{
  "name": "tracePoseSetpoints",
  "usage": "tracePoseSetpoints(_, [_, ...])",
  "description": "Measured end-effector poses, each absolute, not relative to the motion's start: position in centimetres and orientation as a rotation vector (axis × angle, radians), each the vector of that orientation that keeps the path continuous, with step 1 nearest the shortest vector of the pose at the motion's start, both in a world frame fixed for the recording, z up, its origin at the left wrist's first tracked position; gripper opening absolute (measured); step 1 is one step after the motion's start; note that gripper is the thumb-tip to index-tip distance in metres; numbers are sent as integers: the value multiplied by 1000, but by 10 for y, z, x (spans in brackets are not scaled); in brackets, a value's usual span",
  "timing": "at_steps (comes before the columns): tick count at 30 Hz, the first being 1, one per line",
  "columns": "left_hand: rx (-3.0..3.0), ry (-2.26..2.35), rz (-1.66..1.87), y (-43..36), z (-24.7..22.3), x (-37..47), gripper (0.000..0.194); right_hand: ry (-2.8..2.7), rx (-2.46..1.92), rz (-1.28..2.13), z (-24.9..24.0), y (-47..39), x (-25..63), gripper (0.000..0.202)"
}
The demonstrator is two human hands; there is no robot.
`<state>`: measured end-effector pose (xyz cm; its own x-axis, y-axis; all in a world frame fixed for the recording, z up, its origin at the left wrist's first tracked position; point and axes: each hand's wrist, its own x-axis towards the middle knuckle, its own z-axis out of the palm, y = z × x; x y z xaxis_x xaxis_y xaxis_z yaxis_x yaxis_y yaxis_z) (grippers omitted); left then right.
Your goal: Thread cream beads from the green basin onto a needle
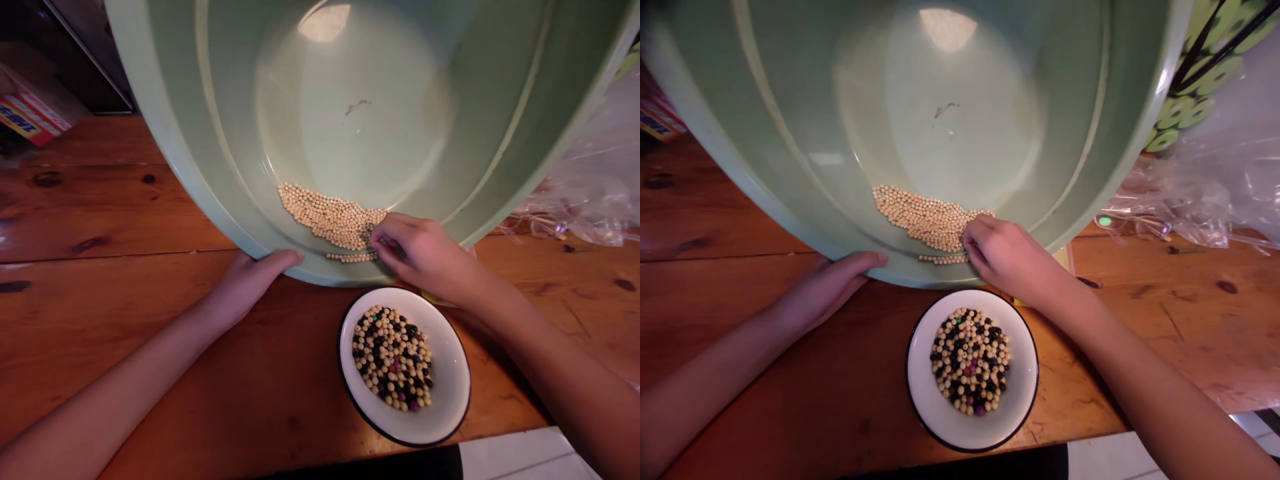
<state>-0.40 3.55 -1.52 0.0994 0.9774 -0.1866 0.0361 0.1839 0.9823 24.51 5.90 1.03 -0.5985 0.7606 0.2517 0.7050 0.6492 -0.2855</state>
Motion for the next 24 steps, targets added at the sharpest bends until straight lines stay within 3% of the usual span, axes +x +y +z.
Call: tracePoseSetpoints(24, [1127,1254,999,37,-14,-2,46,-2666,-1333,-48,12,56,240,22])
